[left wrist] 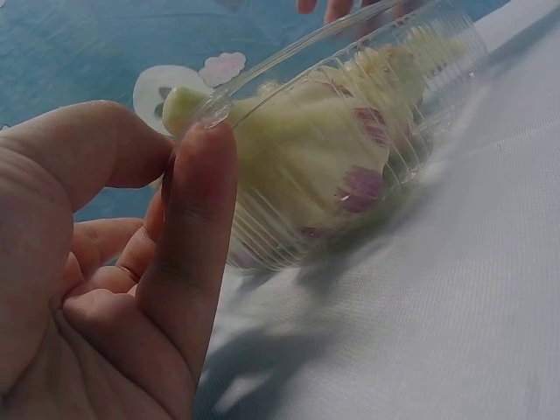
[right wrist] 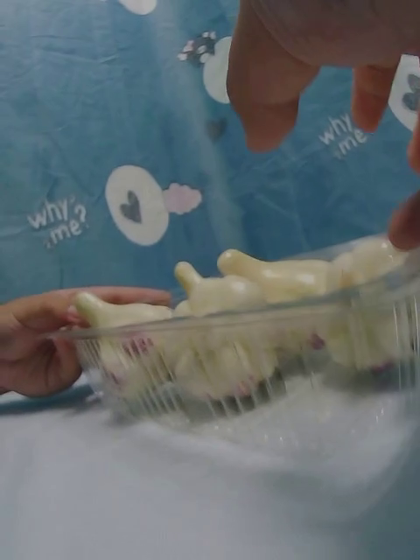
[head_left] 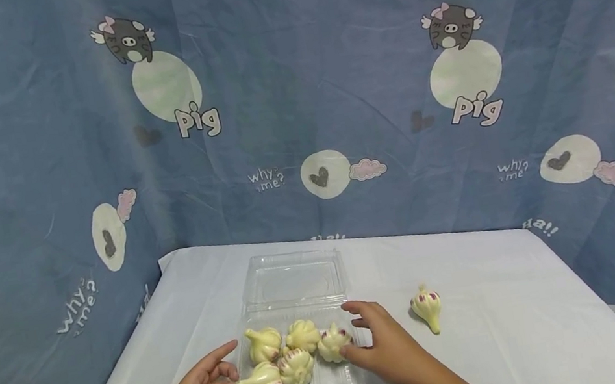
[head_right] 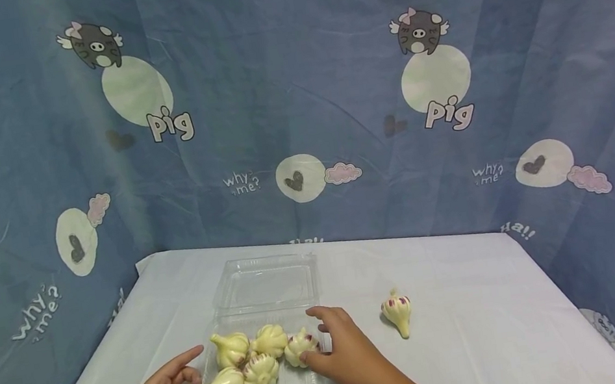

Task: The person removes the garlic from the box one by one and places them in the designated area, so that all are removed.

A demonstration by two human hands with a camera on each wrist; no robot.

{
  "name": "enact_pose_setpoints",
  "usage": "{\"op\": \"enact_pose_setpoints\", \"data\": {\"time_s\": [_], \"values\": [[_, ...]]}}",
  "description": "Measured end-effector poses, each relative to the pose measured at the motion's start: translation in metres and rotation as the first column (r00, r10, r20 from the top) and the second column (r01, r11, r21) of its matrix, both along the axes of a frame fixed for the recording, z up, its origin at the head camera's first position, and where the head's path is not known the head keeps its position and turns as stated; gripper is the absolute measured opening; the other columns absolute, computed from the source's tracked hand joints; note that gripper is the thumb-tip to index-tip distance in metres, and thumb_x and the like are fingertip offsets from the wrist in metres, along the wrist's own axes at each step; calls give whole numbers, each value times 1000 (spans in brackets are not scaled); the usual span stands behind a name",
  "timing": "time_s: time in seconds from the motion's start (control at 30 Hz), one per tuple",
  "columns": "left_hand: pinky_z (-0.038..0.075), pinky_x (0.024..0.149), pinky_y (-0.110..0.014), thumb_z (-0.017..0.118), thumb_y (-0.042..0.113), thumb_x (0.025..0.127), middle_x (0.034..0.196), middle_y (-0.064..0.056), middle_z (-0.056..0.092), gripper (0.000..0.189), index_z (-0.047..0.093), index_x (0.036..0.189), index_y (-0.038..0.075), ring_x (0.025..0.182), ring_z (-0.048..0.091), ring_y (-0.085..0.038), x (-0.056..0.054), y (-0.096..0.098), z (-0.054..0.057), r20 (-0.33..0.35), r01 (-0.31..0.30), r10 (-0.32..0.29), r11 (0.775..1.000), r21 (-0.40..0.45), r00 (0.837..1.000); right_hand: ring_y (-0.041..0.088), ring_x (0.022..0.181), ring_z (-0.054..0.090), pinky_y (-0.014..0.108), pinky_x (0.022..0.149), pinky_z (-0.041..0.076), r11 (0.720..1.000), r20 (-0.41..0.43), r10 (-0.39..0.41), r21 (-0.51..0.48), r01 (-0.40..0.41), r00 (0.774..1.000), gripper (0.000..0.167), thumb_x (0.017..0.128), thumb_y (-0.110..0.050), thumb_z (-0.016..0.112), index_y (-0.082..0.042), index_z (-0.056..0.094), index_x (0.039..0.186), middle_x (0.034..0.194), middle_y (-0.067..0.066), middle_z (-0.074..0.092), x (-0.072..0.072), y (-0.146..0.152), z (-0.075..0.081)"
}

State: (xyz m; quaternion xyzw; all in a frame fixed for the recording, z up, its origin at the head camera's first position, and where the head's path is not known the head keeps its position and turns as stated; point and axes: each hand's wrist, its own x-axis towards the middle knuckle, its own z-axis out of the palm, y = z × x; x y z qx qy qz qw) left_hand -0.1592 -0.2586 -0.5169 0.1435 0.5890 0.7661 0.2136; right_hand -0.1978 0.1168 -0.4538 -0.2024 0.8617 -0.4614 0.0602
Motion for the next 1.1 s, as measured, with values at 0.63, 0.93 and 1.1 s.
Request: {"op": "enact_pose_setpoints", "data": {"time_s": [0.63,0.93,1.1], "values": [[60,80,-24,51,3,109,115,1,55,73,7,167,0,86,66,-9,0,-1,0,9,23,-23,1000,8,1000,31,127,58,57,101,51,983,58,47,173,-56,997,77,85,-37,84,-13,52,151,148,16,49,-1,-29,10],[60,80,-24,52,4,109,114,0,54,76,0,164,-6,86,65,-9,1,0,0,10,18,-18,1000,-12,1000,33,127,58,59,103,50,980,87,41,190,-57,995,73,81,-31,87,-10,56,145,140,16,52,-1,-43,4],[60,79,-23,51,3,109,114,1,54,74,2,164,-6,86,65,-8,1,1,1,-7,21,-21,1000,-4,1000,30,120,59,52,99,52,980,74,38,190,-52,997,71,80,-30,86,-6,58,141,136,18,52,-2,-51,-1]]}}
